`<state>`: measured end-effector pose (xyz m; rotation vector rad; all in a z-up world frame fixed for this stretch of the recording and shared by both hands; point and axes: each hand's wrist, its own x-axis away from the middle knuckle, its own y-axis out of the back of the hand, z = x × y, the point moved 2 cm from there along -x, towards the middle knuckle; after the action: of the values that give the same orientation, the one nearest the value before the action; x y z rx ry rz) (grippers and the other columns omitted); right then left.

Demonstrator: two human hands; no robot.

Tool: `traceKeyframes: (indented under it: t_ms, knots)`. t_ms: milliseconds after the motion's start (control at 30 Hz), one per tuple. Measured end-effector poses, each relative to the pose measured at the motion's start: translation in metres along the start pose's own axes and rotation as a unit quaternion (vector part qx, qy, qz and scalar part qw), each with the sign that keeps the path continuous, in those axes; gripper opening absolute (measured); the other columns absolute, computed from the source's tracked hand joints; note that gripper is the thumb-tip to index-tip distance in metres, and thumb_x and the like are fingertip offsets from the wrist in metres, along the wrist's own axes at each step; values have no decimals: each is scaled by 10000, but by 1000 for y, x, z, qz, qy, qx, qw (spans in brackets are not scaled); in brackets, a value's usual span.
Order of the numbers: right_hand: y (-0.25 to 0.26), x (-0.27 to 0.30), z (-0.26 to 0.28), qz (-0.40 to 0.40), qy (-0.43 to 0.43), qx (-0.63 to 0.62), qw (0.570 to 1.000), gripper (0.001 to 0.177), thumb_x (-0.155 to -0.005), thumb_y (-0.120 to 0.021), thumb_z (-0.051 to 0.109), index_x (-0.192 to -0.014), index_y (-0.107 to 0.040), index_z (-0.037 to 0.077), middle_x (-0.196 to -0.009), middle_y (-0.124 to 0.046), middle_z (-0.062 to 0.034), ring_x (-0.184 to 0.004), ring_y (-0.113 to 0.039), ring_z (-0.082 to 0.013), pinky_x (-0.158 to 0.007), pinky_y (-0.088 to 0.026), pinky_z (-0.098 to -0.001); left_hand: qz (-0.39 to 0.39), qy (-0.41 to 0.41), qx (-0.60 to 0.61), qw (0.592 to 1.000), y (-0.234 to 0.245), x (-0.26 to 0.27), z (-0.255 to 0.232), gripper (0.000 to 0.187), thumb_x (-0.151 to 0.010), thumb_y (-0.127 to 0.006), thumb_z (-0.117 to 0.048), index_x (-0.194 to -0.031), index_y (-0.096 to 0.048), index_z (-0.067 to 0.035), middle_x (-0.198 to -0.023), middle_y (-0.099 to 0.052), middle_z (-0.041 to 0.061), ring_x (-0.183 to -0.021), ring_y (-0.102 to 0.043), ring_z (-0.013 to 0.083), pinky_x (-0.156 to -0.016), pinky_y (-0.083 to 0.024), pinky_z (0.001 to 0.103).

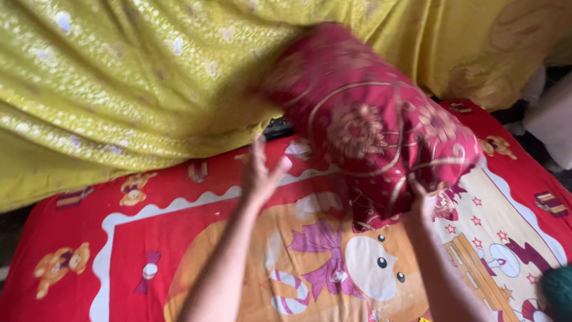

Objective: The person inserts a pillow into a decorative red and gold pillowcase, zips it closed, and smooths the surface. They then pick up an orange cloth and unfold it on the bed.

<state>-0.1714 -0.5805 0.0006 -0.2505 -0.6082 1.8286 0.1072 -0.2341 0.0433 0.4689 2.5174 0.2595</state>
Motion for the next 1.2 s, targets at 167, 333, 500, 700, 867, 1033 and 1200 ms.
traceKeyframes:
  t_ms: [167,333,500,700,867,1033,1200]
  knots:
    - [30,-4,-70,-57,15,43,997,383,-954,-817,157,-1142,-487,109,-875,-612,-4,-585,-563,-125,-460,-435,-286,425,204,-345,812,-86,139,71,1357,-676,-968,-395,-1639,-31,-211,-1658,-154,236,-1516,-190,484,-1185,-284,673]
    - [41,-3,-97,-22,-67,95,993,470,-1006,-832,276,-1304,-547,49,-929,-642,-32,-580,-598,-123,-486,-508,-277,458,157,-416,770,-72,268,115,1579,-444,-1081,-302,-1639,-51,-238,-1651,4,327,-1531,-36,558,-1214,-160,720]
    - [20,96,-141,68,6,135,988,579,-1001,-731,391,-1461,-437,199,-1248,-666,90,-1069,-667,-82,-889,-558,-272,462,219,-385,768,-57,271,121,1302,-533,-1004,-178,-1595,-257,-280,-1691,-156,141,-1546,-149,440,-1112,-331,747]
    - [-62,202,-232,427,30,736,525,1019,-779,-903,494,-1554,-309,205,-1597,-88,-181,-1462,-128,-385,-1127,-281,-611,331,267,-461,779,2,231,141,827,-849,-783,-230,-1536,-324,-218,-1692,-120,157,-1560,-167,396,-1057,-359,777]
    - [-110,212,-291,518,154,764,354,1129,-664,-918,540,-1570,-316,241,-1703,20,-199,-1579,-24,-418,-1175,-265,-689,294,294,-515,750,37,222,182,766,-922,-688,-303,-1566,-276,-261,-1679,-127,157,-1532,-186,443,-1018,-314,833]
    - [-150,187,-339,548,194,749,317,1197,-667,-914,591,-1564,-225,200,-1688,24,-258,-1551,-33,-477,-1128,-306,-680,380,332,-460,731,22,187,217,868,-878,-738,-351,-1589,-248,-259,-1683,-141,170,-1518,-206,465,-1055,-312,793]
    - [-163,183,-367,559,149,748,326,1175,-736,-873,569,-1624,-159,283,-1656,-100,-271,-1503,-203,-498,-1117,-390,-635,419,354,-441,710,23,152,206,973,-834,-787,-399,-1612,-220,-258,-1686,-156,183,-1504,-226,487,-1091,-311,753]
